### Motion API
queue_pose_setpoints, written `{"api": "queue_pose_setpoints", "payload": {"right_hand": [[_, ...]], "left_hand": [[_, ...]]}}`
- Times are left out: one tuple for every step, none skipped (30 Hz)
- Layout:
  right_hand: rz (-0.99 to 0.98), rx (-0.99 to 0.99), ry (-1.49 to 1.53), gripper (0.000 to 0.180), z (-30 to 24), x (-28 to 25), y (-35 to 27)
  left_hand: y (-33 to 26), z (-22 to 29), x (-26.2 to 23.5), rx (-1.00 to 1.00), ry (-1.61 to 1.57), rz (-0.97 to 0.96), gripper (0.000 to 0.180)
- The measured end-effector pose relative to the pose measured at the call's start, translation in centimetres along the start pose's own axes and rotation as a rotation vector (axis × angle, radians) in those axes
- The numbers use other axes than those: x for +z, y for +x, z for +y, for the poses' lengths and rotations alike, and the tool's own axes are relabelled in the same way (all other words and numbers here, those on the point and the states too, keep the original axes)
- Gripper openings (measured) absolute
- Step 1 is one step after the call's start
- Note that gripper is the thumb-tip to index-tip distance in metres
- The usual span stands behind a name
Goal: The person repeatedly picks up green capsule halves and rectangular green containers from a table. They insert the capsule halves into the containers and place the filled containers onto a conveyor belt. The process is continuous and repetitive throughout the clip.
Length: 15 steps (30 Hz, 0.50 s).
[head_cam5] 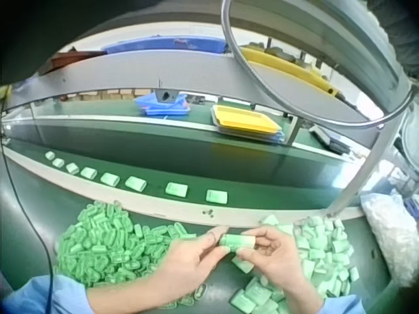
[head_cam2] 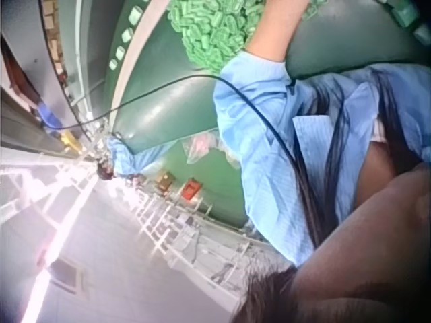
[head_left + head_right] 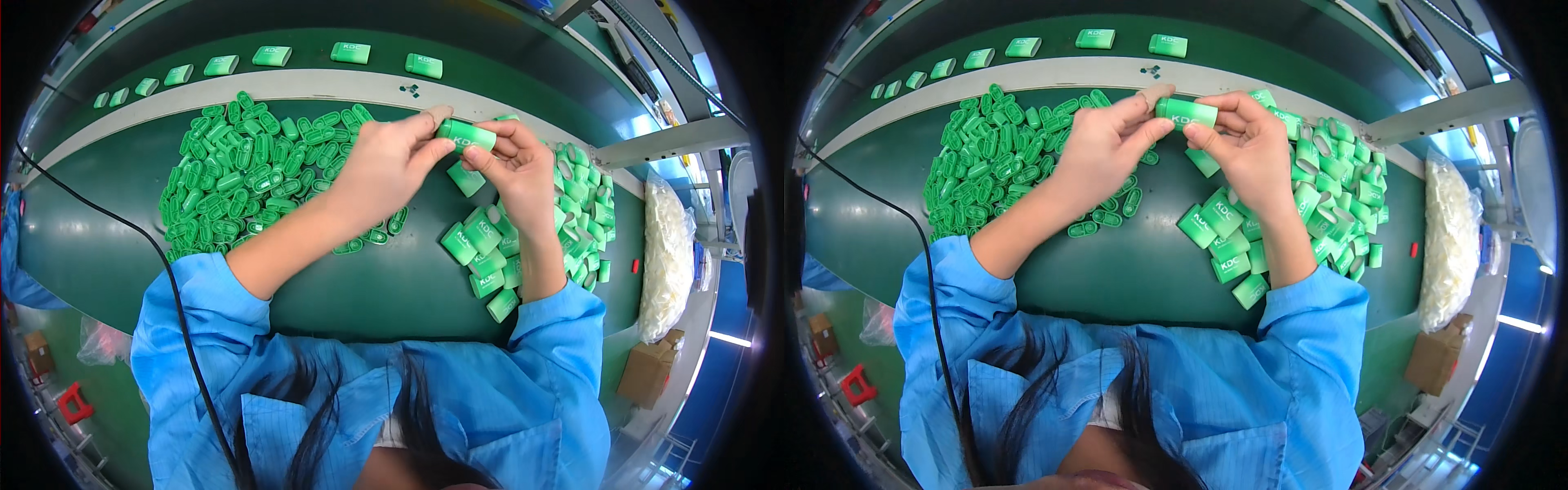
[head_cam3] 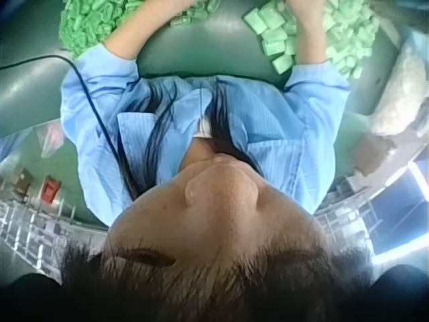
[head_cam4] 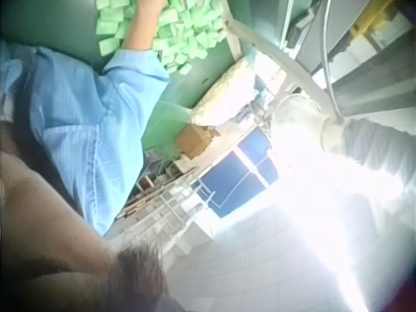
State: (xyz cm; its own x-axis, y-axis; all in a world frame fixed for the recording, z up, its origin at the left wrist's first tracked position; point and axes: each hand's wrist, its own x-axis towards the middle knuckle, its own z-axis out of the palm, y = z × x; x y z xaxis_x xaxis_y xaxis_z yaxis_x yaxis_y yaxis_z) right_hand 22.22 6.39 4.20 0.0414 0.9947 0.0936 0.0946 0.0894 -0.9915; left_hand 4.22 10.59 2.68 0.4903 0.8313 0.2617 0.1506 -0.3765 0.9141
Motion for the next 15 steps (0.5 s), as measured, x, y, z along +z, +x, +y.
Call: {"api": "queue_pose_setpoints", "payload": {"right_hand": [[0.039, -0.031, -0.051, 0.025, -0.1, 0.4, -0.2], [0.077, -0.062, -0.103, 0.024, -0.3, 0.9, -0.5], [0.115, -0.082, -0.154, 0.024, -0.3, 1.4, -1.0], [0.177, -0.167, -0.328, 0.023, -0.2, 1.9, -1.4], [0.199, -0.203, -0.376, 0.023, -0.2, 2.3, -1.5], [0.222, -0.247, -0.425, 0.022, -0.5, 2.6, -1.4], [0.245, -0.292, -0.474, 0.022, -0.6, 2.8, -1.4], [0.228, -0.286, -0.425, 0.023, 0.2, 2.6, -1.1], [0.18, -0.226, -0.387, 0.023, 0.3, 2.2, -0.2], [0.137, -0.163, -0.348, 0.023, 0.3, 1.7, 0.6], [0.092, -0.1, -0.307, 0.024, 0.3, 1.1, 1.7], [0.033, -0.065, -0.269, 0.024, -0.1, 0.5, 3.5], [0.034, -0.076, -0.295, 0.025, 0.1, -0.6, 5.4], [0.067, -0.036, -0.431, 0.026, 0.4, -1.8, 7.5], [0.057, 0.011, -0.507, 0.028, 0.7, -3.1, 9.4]], "left_hand": [[-0.4, 0.3, 0.3, 0.037, 0.079, 0.049, 0.033], [-0.7, 0.6, 0.9, 0.072, 0.159, 0.097, 0.032], [-1.1, 0.5, 1.6, 0.099, 0.234, 0.142, 0.031], [-1.2, 0.1, 2.1, 0.197, 0.218, 0.214, 0.032], [-1.3, 0.0, 2.2, 0.198, 0.23, 0.215, 0.033], [-1.2, 0.2, 2.0, 0.206, 0.244, 0.219, 0.034], [-1.0, 0.3, 1.9, 0.214, 0.258, 0.222, 0.035], [-0.9, -0.1, 1.7, 0.183, 0.255, 0.171, 0.037], [-0.4, -0.5, 1.0, 0.161, 0.256, 0.128, 0.04], [0.1, -1.0, 0.4, 0.139, 0.257, 0.078, 0.042], [0.8, -1.4, -0.1, 0.128, 0.265, 0.098, 0.041], [1.5, -1.9, -0.5, 0.115, 0.269, 0.114, 0.04], [1.9, -1.9, -0.8, 0.108, 0.271, 0.127, 0.039], [2.1, -1.7, -1.1, 0.071, 0.273, 0.135, 0.035], [2.1, -2.0, -1.4, 0.142, 0.395, 0.063, 0.035]]}}
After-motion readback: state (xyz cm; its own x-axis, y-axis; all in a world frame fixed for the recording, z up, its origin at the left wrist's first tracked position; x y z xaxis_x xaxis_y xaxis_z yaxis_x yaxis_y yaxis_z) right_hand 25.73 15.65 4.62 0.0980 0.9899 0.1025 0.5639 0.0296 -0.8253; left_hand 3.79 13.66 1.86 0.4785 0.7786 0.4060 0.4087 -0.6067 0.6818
